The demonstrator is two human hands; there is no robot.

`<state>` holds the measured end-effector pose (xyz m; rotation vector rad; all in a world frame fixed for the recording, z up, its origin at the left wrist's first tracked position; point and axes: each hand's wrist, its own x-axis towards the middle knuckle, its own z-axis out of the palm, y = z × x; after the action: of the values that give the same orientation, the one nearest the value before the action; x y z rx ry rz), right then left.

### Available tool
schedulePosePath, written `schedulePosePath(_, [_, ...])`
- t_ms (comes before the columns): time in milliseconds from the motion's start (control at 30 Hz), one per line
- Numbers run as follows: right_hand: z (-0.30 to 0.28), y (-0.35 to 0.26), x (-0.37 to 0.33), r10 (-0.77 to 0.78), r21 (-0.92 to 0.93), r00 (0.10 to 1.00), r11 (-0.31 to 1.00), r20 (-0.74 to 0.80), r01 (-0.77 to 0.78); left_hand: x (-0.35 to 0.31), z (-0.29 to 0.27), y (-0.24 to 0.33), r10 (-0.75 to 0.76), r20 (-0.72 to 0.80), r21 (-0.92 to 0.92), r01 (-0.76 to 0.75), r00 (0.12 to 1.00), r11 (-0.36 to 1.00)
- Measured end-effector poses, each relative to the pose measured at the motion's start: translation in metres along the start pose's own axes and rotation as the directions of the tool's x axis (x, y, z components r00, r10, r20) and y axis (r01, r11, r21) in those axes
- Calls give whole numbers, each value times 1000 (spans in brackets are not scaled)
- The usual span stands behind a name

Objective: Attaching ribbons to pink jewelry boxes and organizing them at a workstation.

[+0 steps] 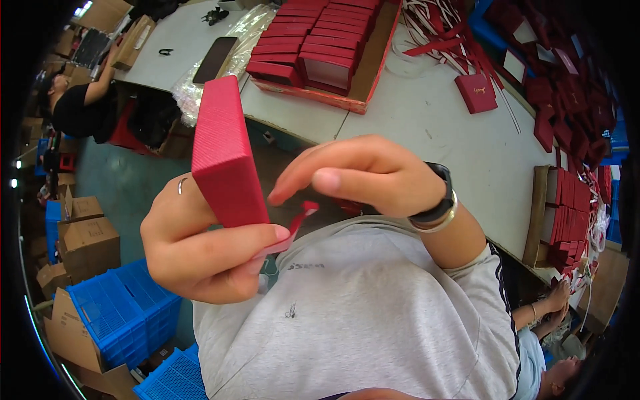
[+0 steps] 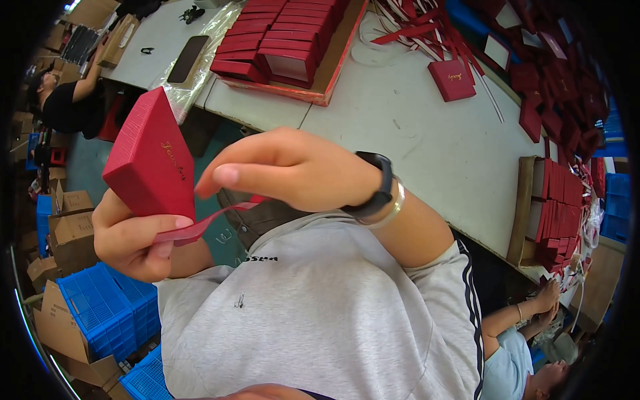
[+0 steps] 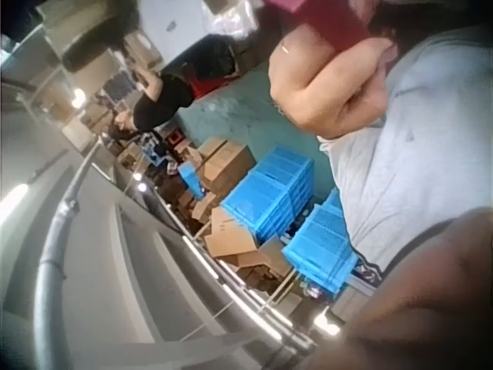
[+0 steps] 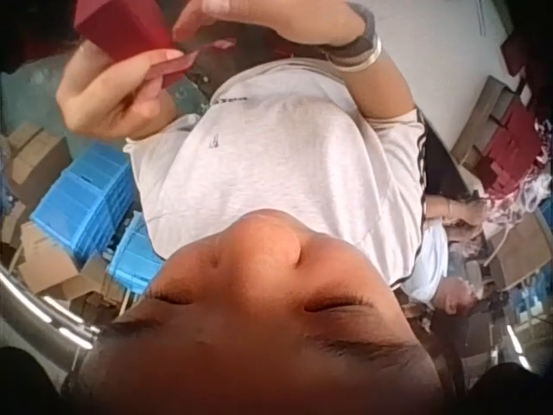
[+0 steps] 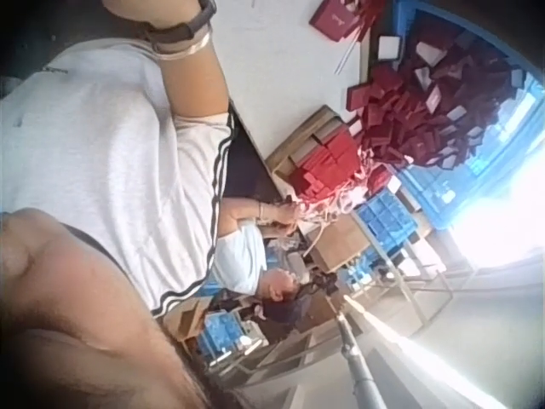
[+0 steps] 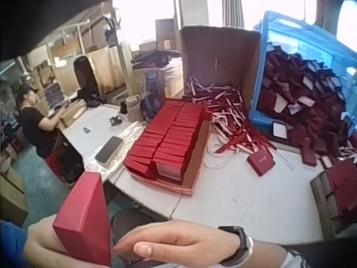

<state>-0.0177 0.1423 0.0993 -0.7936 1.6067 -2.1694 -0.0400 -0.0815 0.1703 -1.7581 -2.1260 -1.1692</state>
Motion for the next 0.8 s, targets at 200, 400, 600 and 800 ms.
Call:
schedulePosePath(200, [20,13,17,82,421,888,858,452,-293,-8,-9,7,-35,5,-20,35,999,999])
schedulePosePath(400, [27,15,0,192,554,925,753,329,-354,-29,41,-20,-100,-386,-210,18,917,978])
schedulePosePath(600, [27,22,-30,161,311,953,947,-255,-77,-63,117,-43,-468,-679,-475,148,565,867])
schedulePosePath(800, [31,26,-29,264,7,862,957,-432,-290,-65,147,-42,-657,-571,-618,269,491,739])
